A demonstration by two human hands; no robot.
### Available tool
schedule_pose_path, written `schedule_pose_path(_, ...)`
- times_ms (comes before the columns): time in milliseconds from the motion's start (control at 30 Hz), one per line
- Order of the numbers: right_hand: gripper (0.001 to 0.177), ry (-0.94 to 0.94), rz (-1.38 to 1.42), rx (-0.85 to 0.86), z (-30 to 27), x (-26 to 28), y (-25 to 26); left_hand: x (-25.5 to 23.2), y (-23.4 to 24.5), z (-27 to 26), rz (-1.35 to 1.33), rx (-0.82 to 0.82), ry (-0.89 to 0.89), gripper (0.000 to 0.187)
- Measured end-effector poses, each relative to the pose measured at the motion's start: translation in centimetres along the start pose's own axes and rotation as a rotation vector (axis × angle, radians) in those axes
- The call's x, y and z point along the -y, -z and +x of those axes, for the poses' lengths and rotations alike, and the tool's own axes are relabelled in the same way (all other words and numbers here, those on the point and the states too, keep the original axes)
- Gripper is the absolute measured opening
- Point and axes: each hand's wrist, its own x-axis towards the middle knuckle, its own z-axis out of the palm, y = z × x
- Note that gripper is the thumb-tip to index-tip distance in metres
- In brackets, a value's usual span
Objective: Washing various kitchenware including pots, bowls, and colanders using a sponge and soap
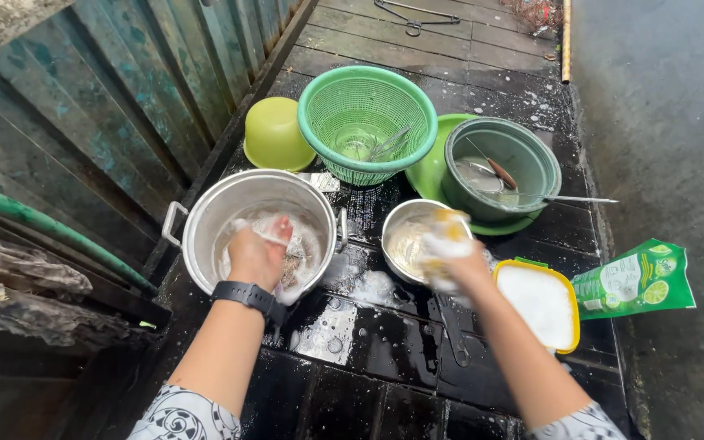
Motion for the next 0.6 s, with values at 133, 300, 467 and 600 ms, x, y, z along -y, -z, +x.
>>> schedule_pose_path(133,0.044,0.032,0.14,-0.213,1.0,-3.0,7.0,1.7,3.3,5.4,0.348,0.025,-0.077,0.06)
schedule_pose_path(300,0.063,-0.106,0.156,-0.512,2.7,-8.3,13.6,6.2,4.5,6.4,0.689,0.224,-0.171,0.056)
schedule_pose_path(467,0.093,-0.275,-0.31,-0.622,6.5,-16.5,18.3,8.7,3.5,1.4,1.417,0.383,-0.45,0.063)
schedule_pose_path(600,0.103,-0.224,-0.643,-0.547,3.4,-11.0,14.3,10.3,5.1,2.3,1.841,0.457,-0.52,0.064)
